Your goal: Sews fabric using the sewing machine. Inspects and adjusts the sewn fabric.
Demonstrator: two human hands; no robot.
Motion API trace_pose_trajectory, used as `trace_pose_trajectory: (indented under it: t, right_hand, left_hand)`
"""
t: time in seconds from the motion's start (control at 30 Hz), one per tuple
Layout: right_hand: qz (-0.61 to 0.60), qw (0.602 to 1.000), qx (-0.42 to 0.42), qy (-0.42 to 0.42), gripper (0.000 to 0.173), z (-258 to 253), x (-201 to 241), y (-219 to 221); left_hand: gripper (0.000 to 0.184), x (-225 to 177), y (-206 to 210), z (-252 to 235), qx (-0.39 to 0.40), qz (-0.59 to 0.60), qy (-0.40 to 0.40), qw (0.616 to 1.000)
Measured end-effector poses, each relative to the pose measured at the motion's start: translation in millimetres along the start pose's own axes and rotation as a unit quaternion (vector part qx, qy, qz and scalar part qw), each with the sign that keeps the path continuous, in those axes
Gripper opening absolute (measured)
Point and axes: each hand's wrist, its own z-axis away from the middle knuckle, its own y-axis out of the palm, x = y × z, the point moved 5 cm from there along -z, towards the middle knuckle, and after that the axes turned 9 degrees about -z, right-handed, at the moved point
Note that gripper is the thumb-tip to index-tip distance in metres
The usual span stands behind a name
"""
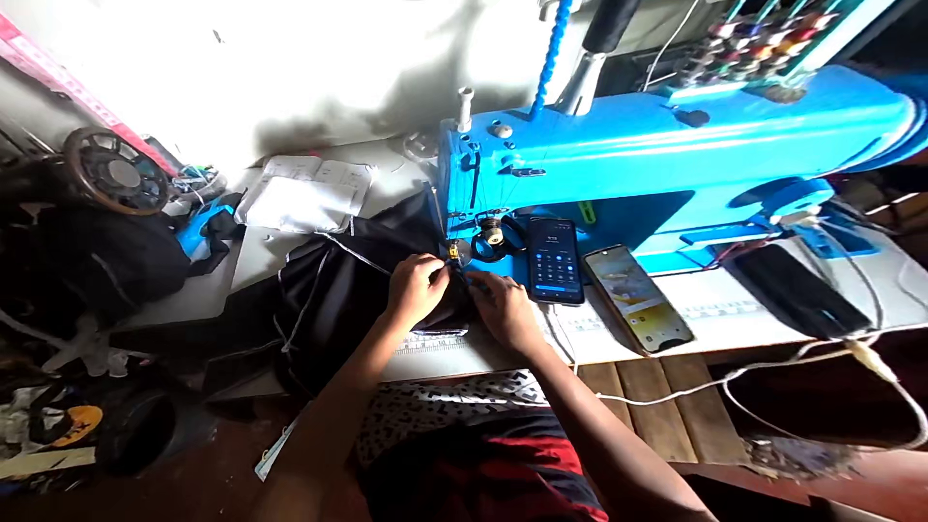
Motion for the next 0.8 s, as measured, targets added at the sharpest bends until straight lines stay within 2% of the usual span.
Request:
trace_pose_trajectory:
  t: [0.1,0.37,0.43,0.63,0.8]
  right_hand:
    - [0.013,1.0,0.004,0.015,0.027,-10.0,8.3,4.4]
    - [0.045,0.989,0.061,0.124,0.019,-30.3,14.2,5.4]
    - [0.049,0.99,0.057,0.119,0.019,-31.6,15.9,6.9]
    - [0.1,0.994,0.001,0.035,0.016,-23.9,29.4,13.9]
    - [0.057,0.991,0.04,0.117,0.028,-14.1,20.4,10.9]
  left_hand:
    - [0.018,1.1,0.5,0.9,-0.004,0.002,-0.001,1.0]
    - [0.018,1.3,0.8,2.0,0.013,0.003,-0.013,1.0]
    - [0.018,1.4,1.2,2.6,0.013,0.0,-0.011,1.0]
    - [0.017,0.4,-0.1,3.3,0.017,-0.003,-0.012,1.0]
    - [0.017,1.9,0.5,3.9,0.007,0.005,0.0,1.0]
